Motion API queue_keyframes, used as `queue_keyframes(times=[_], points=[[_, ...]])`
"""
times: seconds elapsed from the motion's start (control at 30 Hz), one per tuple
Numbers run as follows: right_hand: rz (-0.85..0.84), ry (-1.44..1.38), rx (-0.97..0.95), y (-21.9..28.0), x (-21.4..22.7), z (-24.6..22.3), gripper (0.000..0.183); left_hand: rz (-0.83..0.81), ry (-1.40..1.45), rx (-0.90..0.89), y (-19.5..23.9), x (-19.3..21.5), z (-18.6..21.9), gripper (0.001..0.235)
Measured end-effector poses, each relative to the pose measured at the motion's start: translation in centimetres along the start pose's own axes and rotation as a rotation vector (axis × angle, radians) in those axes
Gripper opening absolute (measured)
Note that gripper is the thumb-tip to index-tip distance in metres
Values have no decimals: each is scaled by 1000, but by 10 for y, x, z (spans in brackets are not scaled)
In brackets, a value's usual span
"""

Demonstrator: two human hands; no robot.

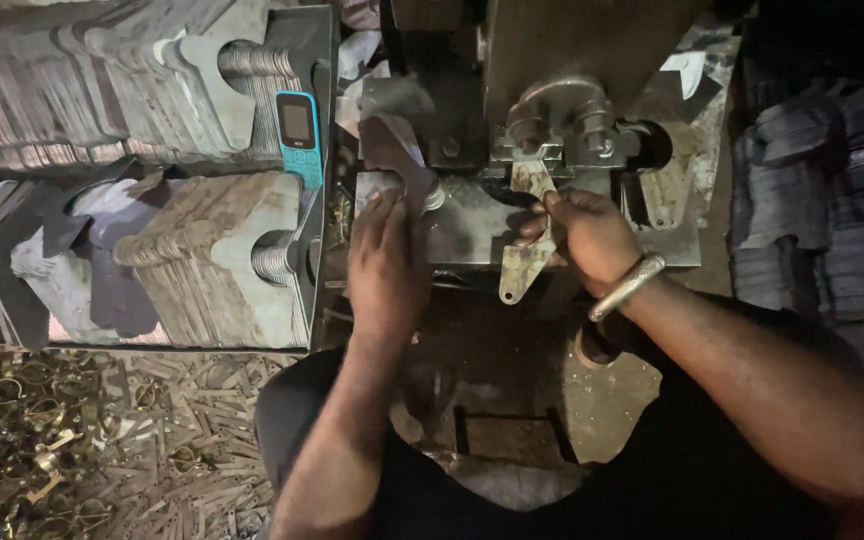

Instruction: Operating an industrial press machine to shape or punch holes in metal brackets.

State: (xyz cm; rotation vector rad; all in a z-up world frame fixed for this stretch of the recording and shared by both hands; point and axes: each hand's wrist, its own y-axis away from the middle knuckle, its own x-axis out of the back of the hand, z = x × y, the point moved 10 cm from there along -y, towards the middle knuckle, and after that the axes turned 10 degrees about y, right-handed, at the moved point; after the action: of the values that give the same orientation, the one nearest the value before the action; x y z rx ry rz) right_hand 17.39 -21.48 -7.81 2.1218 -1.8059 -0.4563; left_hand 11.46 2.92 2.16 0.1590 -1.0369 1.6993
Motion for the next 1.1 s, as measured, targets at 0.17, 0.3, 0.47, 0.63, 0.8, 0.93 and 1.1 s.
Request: queue_keyframes(times=[0.17,0.3,0.47,0.63,0.8,0.93,1.1], points=[[-34,-34,-19,-1,0,6,23,22,-16,-2,0,6,9,36],[-59,-63,-8,4,-3,3,19,22,61,89,-4,9,5,33],[-38,9,-19,27,10,-4,15,66,136,84,-4,10,2,31],[28,303,67,52,48,-6,16,-3,169,141,-6,9,5,35],[276,534,283,81,92,-71,15,-409,262,380,13,-23,25,19],[380,499,322,75,127,-86,15,-322,316,-324,31,-54,76,24],[450,321,290,53,167,-77,17,-218,174,-221,46,-97,69,37]])
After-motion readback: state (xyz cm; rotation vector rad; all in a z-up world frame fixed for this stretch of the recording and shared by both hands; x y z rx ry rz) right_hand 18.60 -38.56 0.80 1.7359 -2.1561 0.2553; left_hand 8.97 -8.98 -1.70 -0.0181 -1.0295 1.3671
